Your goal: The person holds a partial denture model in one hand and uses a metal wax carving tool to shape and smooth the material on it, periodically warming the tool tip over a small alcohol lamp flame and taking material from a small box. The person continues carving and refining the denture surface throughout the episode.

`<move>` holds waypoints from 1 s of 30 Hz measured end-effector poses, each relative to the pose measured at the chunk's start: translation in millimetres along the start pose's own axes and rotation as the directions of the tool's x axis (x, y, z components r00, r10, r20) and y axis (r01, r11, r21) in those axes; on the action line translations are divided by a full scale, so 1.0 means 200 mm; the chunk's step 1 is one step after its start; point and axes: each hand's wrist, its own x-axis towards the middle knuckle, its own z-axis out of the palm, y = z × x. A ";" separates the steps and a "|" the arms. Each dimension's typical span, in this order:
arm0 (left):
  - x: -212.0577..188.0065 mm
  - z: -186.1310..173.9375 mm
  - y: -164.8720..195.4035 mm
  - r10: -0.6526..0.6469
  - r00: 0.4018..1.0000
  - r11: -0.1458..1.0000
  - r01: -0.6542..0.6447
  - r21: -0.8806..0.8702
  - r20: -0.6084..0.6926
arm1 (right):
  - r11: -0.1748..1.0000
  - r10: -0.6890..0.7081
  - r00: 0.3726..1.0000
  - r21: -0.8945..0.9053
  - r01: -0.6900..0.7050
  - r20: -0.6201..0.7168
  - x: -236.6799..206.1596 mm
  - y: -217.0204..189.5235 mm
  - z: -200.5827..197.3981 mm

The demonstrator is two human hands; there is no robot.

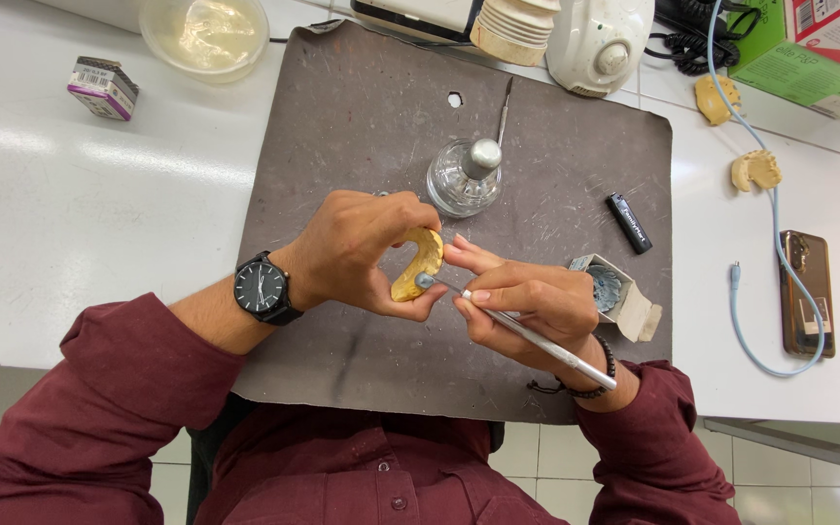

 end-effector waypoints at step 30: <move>0.01 0.00 0.00 -0.012 1.000 0.995 0.011 0.100 0.005 | 0.995 -0.005 1.000 -0.095 0.007 0.012 0.02 -0.02 0.00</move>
